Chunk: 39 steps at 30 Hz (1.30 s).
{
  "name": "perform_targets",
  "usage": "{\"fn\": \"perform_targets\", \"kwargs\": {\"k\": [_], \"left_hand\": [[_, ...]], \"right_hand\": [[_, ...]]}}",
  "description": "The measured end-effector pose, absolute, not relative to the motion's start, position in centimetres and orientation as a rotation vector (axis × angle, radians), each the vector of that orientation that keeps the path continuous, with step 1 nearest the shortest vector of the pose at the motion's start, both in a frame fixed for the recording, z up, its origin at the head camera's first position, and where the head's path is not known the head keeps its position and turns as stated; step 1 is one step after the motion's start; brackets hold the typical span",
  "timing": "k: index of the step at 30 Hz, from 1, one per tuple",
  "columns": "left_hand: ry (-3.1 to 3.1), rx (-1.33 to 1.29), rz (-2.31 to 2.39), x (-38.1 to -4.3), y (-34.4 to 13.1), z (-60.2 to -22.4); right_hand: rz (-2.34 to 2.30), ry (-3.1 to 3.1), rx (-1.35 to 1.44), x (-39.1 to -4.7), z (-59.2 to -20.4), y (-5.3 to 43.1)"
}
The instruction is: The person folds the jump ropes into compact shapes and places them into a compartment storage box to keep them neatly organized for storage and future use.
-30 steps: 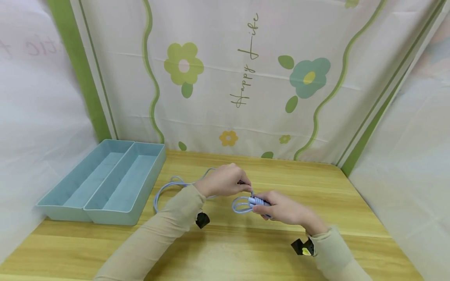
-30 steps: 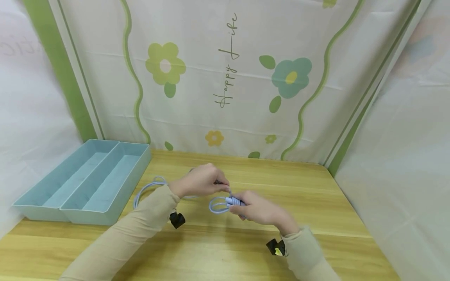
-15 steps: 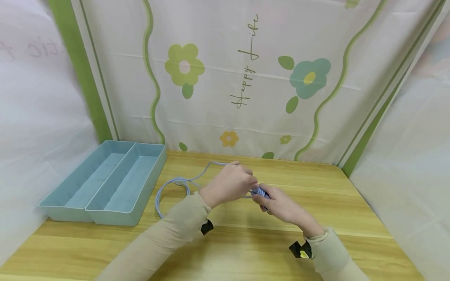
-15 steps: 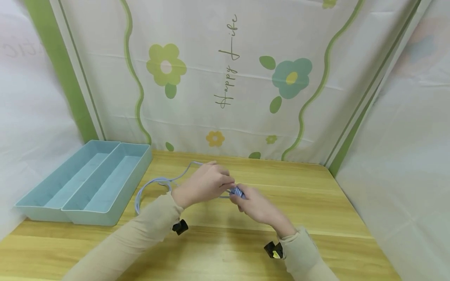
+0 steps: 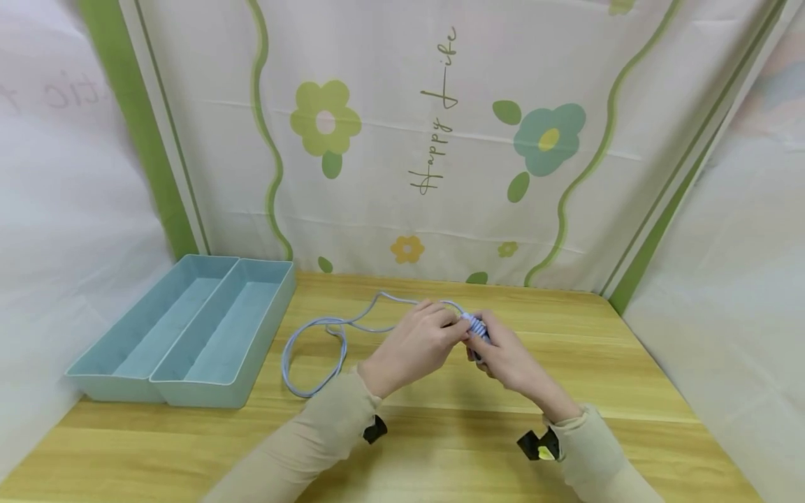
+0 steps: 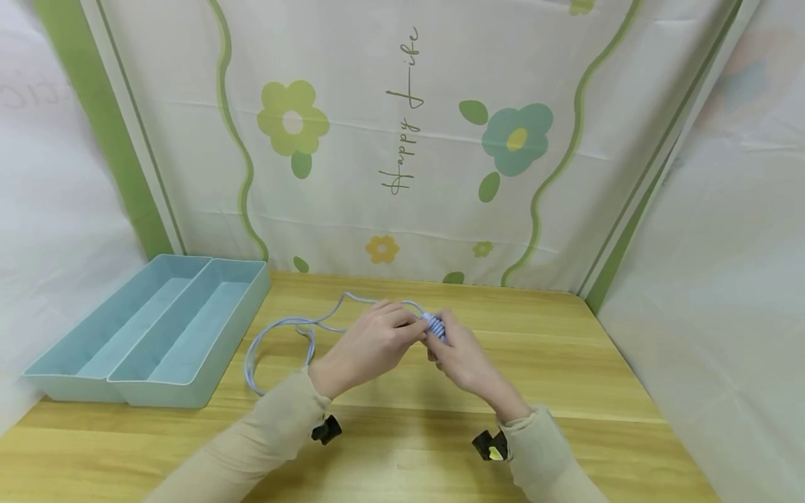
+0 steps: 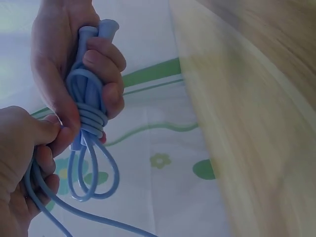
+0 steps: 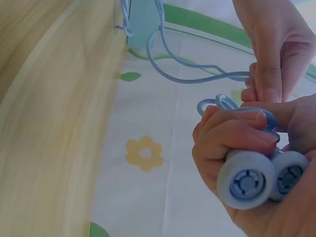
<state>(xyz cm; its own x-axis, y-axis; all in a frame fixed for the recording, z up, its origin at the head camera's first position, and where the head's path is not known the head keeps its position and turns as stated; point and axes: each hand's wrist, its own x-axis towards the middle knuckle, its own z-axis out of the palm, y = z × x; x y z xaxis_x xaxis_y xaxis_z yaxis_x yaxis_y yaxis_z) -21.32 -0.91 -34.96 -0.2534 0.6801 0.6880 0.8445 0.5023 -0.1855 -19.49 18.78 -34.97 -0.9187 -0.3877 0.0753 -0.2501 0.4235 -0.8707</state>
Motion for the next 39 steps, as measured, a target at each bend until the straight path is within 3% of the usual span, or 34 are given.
{"fn": "perform_targets", "kwargs": {"k": [11, 19, 39], "left_hand": [[-1.965, -1.258, -0.669, -21.6, -1.5, -36.1], [-1.939, -1.230, -0.583, -21.7, -1.7, -36.5], [-1.868, -1.250, -0.557, -22.0, -1.1, -37.2]], "right_hand": [[-1.624, 2.328, -0.718, -19.9, -34.5, 20.0], [-1.729, 2.185, -0.735, -20.3, -34.8, 20.2], [-1.837, 2.213, -0.507, -20.0, -34.8, 19.4]]}}
